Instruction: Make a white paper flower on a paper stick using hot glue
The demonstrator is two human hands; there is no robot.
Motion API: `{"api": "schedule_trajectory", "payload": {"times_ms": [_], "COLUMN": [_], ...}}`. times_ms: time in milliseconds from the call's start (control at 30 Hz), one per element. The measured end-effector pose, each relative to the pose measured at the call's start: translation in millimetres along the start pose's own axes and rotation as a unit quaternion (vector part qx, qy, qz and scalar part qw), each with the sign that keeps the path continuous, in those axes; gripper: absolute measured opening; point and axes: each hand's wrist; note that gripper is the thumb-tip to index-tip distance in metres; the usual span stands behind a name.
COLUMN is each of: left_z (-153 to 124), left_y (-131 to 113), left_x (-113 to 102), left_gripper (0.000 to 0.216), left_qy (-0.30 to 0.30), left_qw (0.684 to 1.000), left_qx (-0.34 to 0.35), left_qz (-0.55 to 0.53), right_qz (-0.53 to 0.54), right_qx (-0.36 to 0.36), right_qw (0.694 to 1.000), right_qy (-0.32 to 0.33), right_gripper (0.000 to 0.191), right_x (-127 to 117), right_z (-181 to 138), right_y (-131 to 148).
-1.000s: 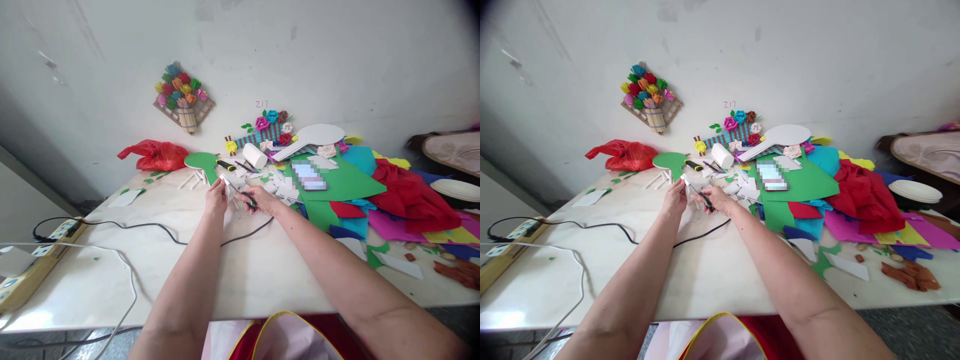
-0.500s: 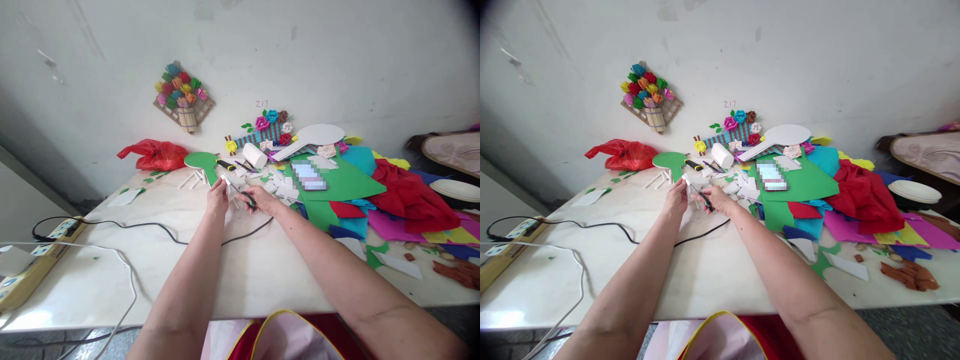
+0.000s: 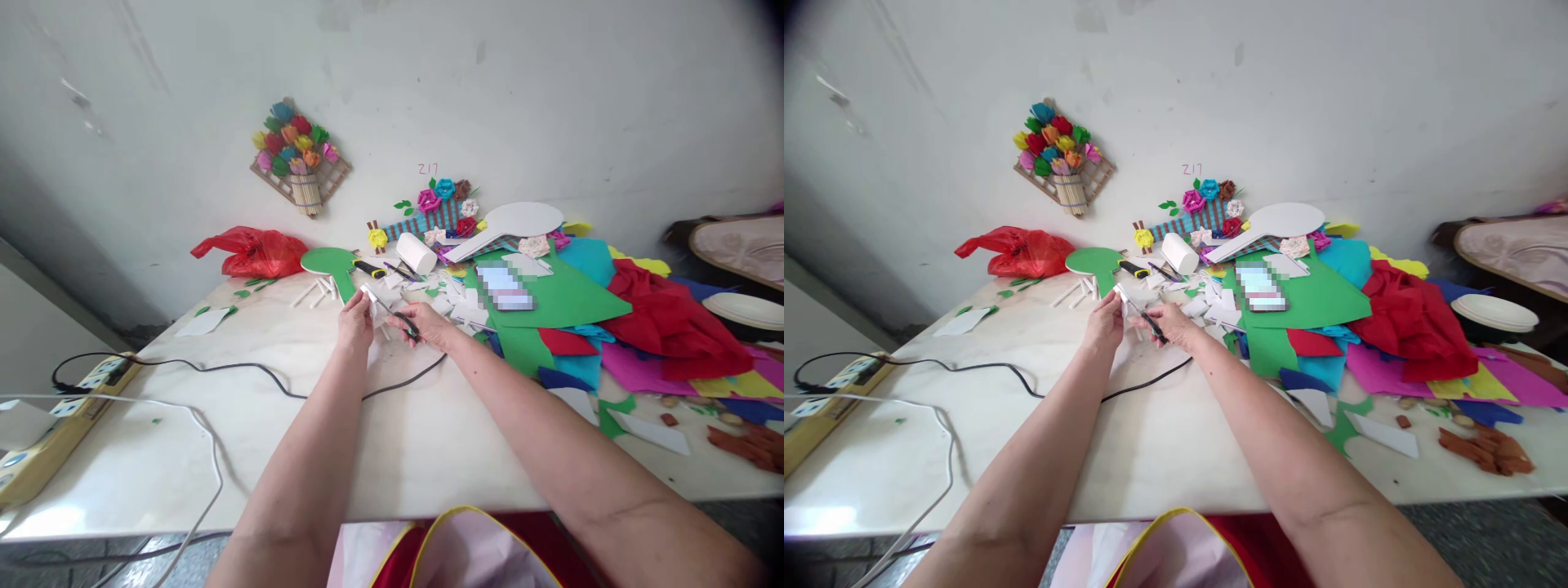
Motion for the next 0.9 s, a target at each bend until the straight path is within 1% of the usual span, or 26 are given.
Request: {"api": "schedule_trajectory", "payload": {"times_ms": [567,900], "left_z": [-2.0,1.3], "left_y": [2.4,4.4], "left_x": [1.3,-0.3], "left_gripper": [0.016,0.023], "left_qy": [-0.013,-0.016], "left_qw": [1.000,1.000], "left_qx": [-0.001,-0.002], "left_qz": [-0.004,0.002], "right_qz": [0.020,0.031], "right_qx": [-0.011,-0.009], "right_qw": [1.000,0.999], "right_qy": [-0.004,-0.010], "right_gripper": [0.034,0.035], "right_x": [0.3,2.1], "right_z": [1.7,2.0], "right_y": [-3.1,-1.7]}}
Point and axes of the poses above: each hand's wrist, its own z-axis towards the middle knuckle, its own x-axis out of the palm, y = z × x, and after that the axes turned 11 degrees about z, right-handed
